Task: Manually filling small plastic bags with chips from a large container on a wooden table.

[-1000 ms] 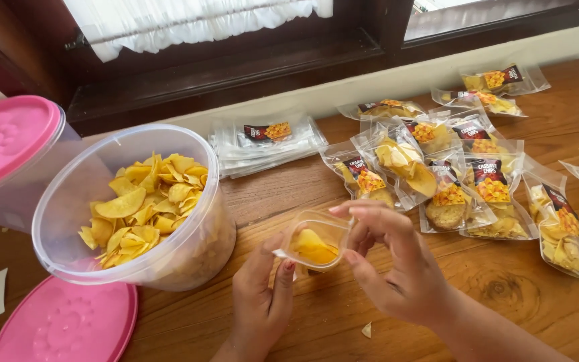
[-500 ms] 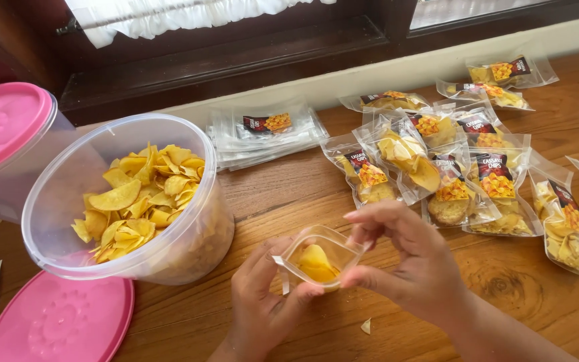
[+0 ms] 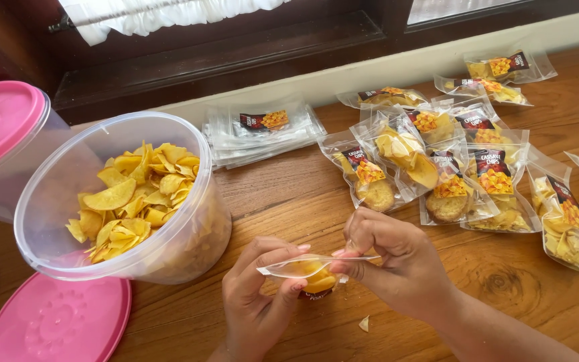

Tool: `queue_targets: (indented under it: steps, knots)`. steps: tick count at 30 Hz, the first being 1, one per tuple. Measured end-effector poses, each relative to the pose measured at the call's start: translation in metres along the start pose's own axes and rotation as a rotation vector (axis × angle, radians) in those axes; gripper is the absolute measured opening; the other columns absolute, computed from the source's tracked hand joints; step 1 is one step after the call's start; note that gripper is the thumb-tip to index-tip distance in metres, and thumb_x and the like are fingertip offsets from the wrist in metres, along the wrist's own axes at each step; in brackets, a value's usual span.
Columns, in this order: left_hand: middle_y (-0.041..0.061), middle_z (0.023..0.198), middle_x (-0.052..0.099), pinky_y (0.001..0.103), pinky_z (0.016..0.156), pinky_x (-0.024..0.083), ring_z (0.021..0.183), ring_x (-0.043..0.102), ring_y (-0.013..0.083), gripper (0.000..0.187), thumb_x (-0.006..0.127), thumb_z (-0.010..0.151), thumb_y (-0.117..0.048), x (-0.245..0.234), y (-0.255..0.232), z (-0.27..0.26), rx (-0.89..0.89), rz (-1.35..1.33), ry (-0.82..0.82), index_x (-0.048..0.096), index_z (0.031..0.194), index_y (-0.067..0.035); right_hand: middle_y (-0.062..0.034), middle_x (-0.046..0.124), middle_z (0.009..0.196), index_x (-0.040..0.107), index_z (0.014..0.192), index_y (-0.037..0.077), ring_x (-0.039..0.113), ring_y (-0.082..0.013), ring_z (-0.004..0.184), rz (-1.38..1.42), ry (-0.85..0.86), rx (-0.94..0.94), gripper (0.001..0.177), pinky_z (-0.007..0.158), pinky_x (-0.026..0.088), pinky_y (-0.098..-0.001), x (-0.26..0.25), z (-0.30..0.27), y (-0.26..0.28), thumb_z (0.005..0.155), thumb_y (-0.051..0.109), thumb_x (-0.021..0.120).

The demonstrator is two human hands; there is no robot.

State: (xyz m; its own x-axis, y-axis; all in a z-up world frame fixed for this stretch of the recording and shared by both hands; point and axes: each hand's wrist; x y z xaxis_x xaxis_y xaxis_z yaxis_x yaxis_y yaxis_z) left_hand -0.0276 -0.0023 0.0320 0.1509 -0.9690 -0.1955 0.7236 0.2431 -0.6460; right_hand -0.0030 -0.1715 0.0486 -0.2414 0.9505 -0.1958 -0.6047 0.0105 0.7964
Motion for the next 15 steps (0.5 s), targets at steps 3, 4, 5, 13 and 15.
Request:
queue_targets:
  steps: [3,4,5,13,15]
  knots:
    - [0.008,0.080,0.061,0.027,0.067,0.047,0.070,0.057,0.0187,0.025,0.049,0.084,-0.025,0.000,-0.005,0.001,0.004,-0.014,-0.008,0.060,0.087,-0.002,-0.0003,0.042,0.060,0.043,0.060,0.009,0.042,-0.0129,0.058,0.005,0.022,-0.013,0.025,0.053,0.037,-0.0222,0.001,0.000,0.002,0.072,0.010,0.065]
    - [0.009,0.075,0.059,0.026,0.065,0.048,0.068,0.057,0.0193,0.020,0.050,0.083,-0.018,0.002,-0.008,0.003,0.005,-0.025,-0.038,0.060,0.081,-0.001,-0.0015,0.048,0.067,0.048,0.071,0.009,0.045,-0.0126,0.061,0.058,0.068,-0.003,0.019,0.056,0.038,-0.0225,0.000,0.001,0.002,0.073,0.017,0.065]
    - [0.009,0.070,0.057,0.026,0.063,0.050,0.065,0.056,0.0199,0.015,0.051,0.081,-0.011,0.003,-0.010,0.004,0.006,-0.037,-0.067,0.060,0.076,0.000,-0.0028,0.054,0.074,0.054,0.081,0.008,0.047,-0.0123,0.065,0.111,0.114,0.008,0.021,0.059,0.039,-0.0227,0.000,0.002,0.002,0.074,0.025,0.065]
    - [0.006,0.075,0.061,0.027,0.063,0.046,0.063,0.055,0.0175,0.020,0.046,0.085,-0.019,0.005,-0.009,0.001,0.106,0.029,0.007,0.058,0.088,-0.004,-0.0016,0.050,0.063,0.055,0.066,0.009,0.050,-0.0147,0.062,0.023,0.098,0.006,0.013,0.058,0.044,-0.0246,0.002,0.000,0.008,0.073,0.013,0.065]
    - [0.006,0.075,0.060,0.028,0.065,0.046,0.066,0.056,0.0178,0.027,0.042,0.088,-0.025,0.003,-0.010,0.003,0.088,0.031,0.070,0.057,0.094,-0.004,-0.0020,0.053,0.064,0.057,0.068,0.009,0.051,-0.0152,0.062,-0.005,0.116,-0.015,0.011,0.058,0.045,-0.0250,0.003,0.001,0.009,0.074,0.015,0.063]
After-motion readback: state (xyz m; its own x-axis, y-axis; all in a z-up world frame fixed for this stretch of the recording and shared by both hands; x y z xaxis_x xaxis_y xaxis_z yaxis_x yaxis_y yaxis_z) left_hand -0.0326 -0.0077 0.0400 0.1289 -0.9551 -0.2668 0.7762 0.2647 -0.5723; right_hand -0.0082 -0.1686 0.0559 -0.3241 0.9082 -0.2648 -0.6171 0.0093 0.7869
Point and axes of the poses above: each hand's wrist, its own z-axis towards the middle knuckle, its own x-axis out of the palm, y = z × x
